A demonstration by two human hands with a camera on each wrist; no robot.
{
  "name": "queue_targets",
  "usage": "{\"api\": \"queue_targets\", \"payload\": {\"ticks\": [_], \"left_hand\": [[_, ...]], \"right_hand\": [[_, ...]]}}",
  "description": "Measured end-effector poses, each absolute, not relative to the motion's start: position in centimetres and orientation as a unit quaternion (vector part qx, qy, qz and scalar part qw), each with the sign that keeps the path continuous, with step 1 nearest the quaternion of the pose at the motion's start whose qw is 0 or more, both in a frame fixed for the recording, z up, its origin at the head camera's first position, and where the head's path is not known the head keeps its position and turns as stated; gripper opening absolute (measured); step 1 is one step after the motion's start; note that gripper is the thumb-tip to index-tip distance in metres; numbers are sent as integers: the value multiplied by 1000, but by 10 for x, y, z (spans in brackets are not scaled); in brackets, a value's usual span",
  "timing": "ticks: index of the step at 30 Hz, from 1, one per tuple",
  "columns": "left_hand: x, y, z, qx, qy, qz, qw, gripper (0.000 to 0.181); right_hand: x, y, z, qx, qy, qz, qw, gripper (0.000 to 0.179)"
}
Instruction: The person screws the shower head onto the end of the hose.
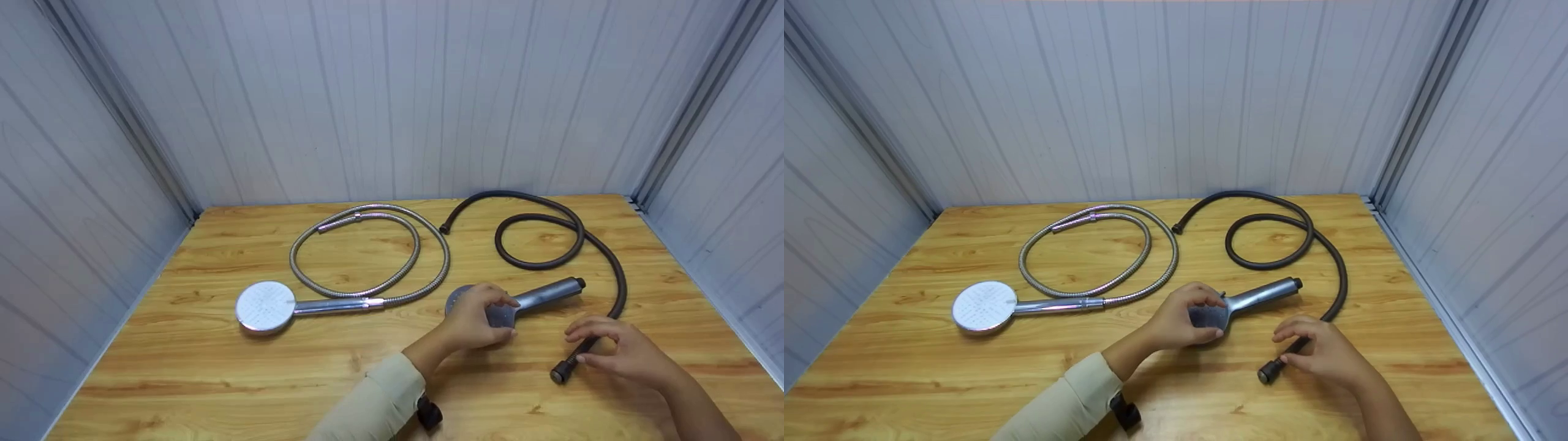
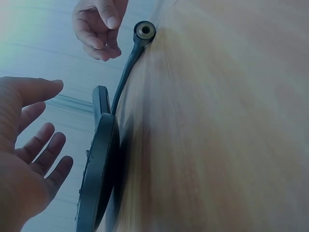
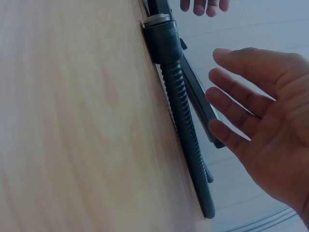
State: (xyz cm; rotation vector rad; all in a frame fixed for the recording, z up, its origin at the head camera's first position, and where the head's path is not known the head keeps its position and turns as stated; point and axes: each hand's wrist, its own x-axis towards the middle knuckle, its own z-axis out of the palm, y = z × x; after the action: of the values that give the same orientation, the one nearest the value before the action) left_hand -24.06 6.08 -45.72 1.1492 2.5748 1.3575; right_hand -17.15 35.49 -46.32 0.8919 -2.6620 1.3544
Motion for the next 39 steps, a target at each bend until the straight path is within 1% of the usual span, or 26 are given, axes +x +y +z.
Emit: {"api": "queue_targets", "payload": {"ticks": [5, 19, 25, 39], "left_hand": [[-247, 64, -456, 373, 834, 405, 15, 39], [-258, 67, -459, 378, 831, 407, 8, 39], [-259, 69, -459, 381, 839, 389, -5, 39], [-263, 75, -463, 374, 854, 363, -1, 39]], "right_hand": [[-172, 356, -464, 297, -853, 429, 14, 29], [-172, 357, -464, 307, -845, 438, 8, 29], [-174, 356, -463, 313, -839, 445, 2, 29], [-174, 353, -469, 314, -842, 438, -9, 29]]}}
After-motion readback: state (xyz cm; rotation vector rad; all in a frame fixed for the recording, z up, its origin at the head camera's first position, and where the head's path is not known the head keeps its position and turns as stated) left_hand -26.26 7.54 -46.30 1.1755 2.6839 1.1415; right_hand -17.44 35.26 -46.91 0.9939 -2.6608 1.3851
